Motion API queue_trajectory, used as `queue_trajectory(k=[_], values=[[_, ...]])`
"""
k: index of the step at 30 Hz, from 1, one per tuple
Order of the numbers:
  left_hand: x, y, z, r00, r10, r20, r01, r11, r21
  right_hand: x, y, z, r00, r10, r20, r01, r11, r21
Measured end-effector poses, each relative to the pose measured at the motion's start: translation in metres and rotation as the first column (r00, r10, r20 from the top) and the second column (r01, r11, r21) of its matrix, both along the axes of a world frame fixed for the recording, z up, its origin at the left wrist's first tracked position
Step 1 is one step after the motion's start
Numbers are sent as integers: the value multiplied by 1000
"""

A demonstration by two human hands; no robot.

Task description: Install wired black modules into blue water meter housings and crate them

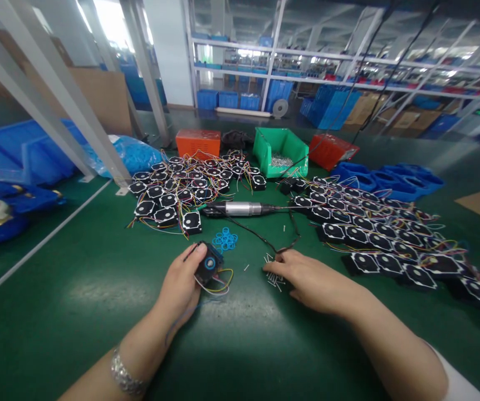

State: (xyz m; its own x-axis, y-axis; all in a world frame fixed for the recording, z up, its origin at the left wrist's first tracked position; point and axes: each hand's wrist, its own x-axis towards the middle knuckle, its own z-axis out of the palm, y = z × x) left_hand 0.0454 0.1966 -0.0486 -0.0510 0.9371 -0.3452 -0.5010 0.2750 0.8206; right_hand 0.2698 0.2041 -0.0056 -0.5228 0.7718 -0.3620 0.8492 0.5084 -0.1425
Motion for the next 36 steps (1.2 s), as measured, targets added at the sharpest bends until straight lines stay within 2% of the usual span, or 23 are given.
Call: queue_trajectory(k=[3,6,9,13,16,22,24,27,31,34,35,36], values=[[1,-1,1,997,59,40,-55,995,-85,-7,-2,-2,1000,16,19,-17,998,56],[0,-3,4,998,55,8,-53,990,-133,-13,-1,-8,999,34,41,-39,992,117],[-1,-5,5,999,-38,17,39,997,-62,-16,-1,-14,997,82,11,-82,982,170],[-2,-3,6,974,-192,119,184,980,80,-18,-3,-21,986,163,-27,-154,967,201],[-4,-4,8,948,-260,183,234,960,151,-21,-4,-23,989,150,-15,-144,972,187],[-4,-8,9,915,-292,279,249,952,178,-31,-1,-23,997,-6,75,-6,986,164],[-1,-9,8,941,-260,216,229,961,156,-33,1,-25,996,-72,49,63,986,151],[3,-10,4,969,-229,89,215,966,145,-32,5,-30,971,-208,-115,218,972,82],[7,-10,-1,973,-219,76,207,968,140,-28,14,-36,893,-341,-293,357,934,1],[10,-9,-3,976,-208,68,198,972,124,-27,19,-37,813,-442,-378,428,895,-126],[11,-8,-4,976,-209,64,200,972,127,-28,20,-37,754,-496,-430,445,868,-221],[12,-8,-5,975,-211,61,202,970,133,-28,19,-36,659,-564,-498,445,826,-347]])
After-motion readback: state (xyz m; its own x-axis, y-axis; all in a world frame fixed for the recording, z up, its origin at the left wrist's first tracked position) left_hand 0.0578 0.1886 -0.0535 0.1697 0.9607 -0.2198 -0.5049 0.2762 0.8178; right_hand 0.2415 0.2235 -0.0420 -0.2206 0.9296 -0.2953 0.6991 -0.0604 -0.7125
